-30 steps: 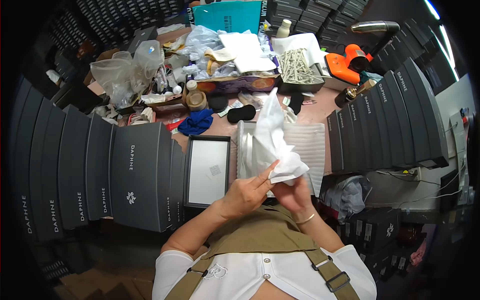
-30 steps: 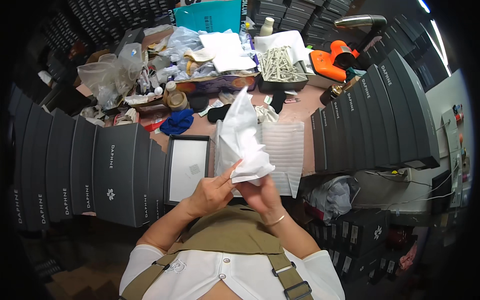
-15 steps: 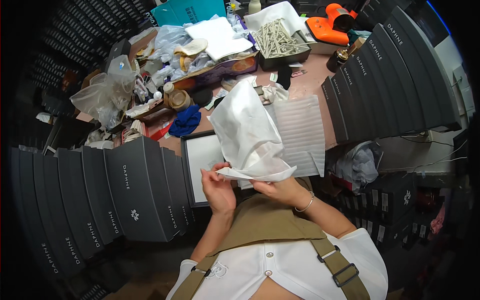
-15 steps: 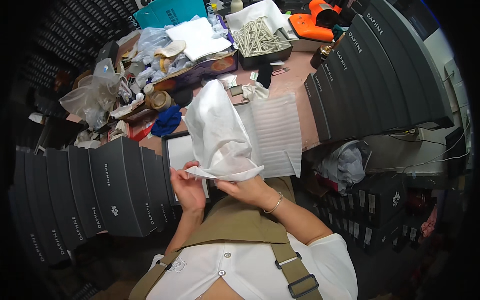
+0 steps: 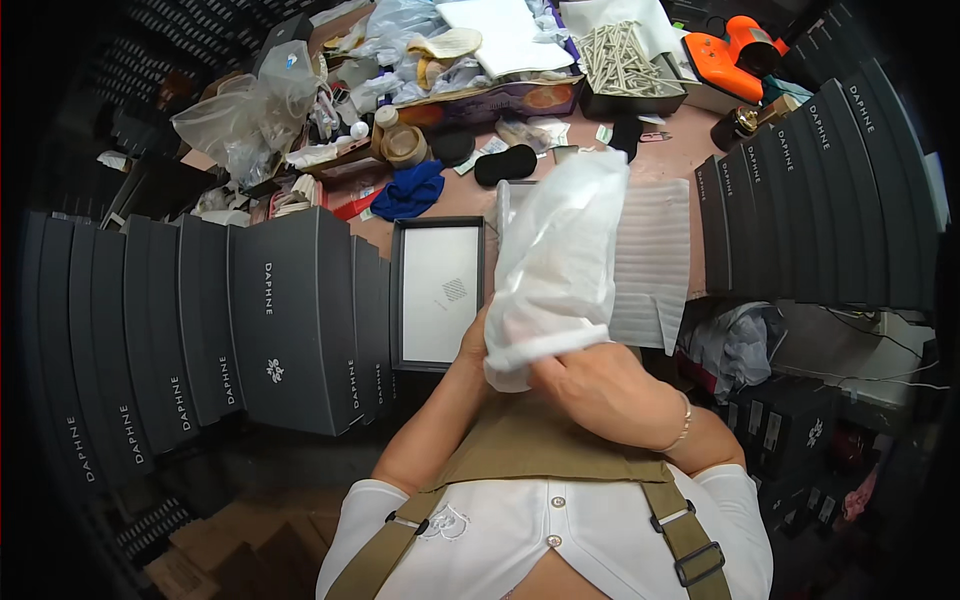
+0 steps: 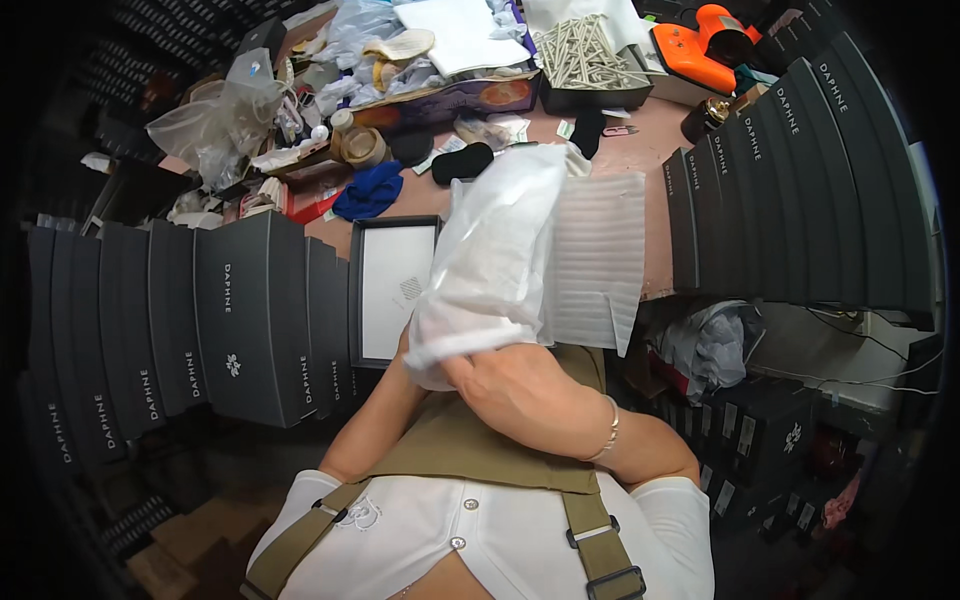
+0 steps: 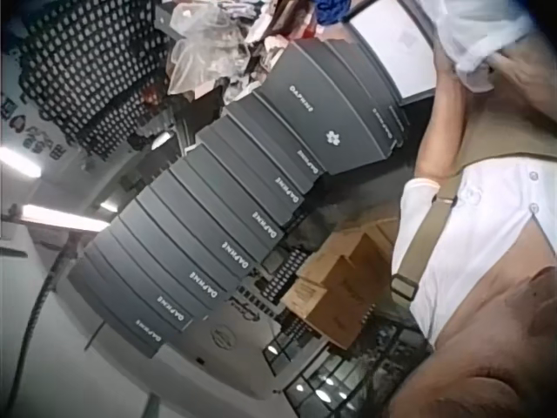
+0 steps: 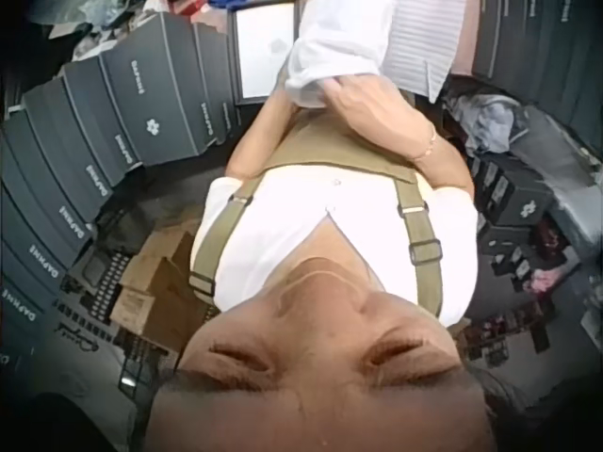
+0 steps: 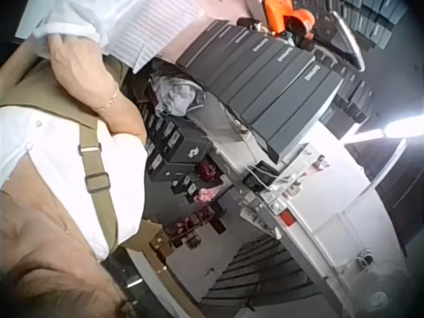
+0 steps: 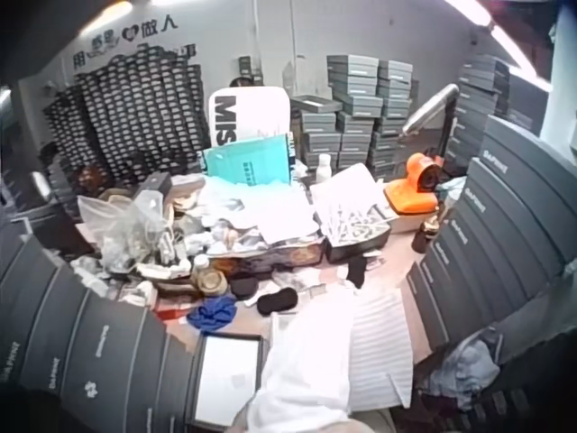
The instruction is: Inspecting and packing white high-heeled shoes into a box.
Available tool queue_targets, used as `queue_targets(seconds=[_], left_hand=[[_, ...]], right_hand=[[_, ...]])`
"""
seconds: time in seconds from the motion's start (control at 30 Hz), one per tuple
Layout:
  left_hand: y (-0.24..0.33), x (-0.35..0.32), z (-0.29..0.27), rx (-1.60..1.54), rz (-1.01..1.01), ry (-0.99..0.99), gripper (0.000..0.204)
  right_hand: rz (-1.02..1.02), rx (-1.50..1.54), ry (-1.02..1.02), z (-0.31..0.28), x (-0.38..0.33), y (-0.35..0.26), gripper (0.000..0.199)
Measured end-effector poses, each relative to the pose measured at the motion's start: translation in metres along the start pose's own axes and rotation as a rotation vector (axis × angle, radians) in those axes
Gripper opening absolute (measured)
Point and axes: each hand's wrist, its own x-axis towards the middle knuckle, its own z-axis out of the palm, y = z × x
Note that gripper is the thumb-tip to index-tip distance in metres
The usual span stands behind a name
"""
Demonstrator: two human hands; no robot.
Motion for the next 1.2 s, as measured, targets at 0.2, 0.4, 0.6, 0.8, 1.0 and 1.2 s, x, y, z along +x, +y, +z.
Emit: queue_targets(seconds=[0.2, 0.4, 0.6, 0.8, 1.0, 1.2], left_hand=[[0.0, 0.0, 0.035, -0.129, -0.045, -0.01, 0.044], [-0.005, -0.002, 0.025, 0.159, 0.141, -0.007, 0.053], [-0.009, -0.016, -0.019, -0.099, -0.104, 0.149, 0.063], [-0.009, -0.05, -0.003, -0.05, -0.004, 0.334, 0.066], [-0.023, -0.056, -0.045, -0.243, -0.124, 0.111, 0.048], [-0.036, -0.056, -0.038, -0.183, -0.163, 0.157, 0.036]], right_hand=[[-0.147, 0.042, 0.284, -0.05, 0.013, 0.01, 0.058], [0.246, 0.103, 0.275, -0.047, -0.008, 0.03, 0.076], [0.364, 0.372, 0.137, 0.013, -0.004, 0.06, 0.033], [0.364, 0.775, 0.25, 0.04, -0.003, 0.049, 0.027], [0.382, 1.03, 0.127, 0.056, 0.014, 0.022, 0.02], [0.215, 0.725, 0.242, 0.046, 0.023, 0.026, 0.01]])
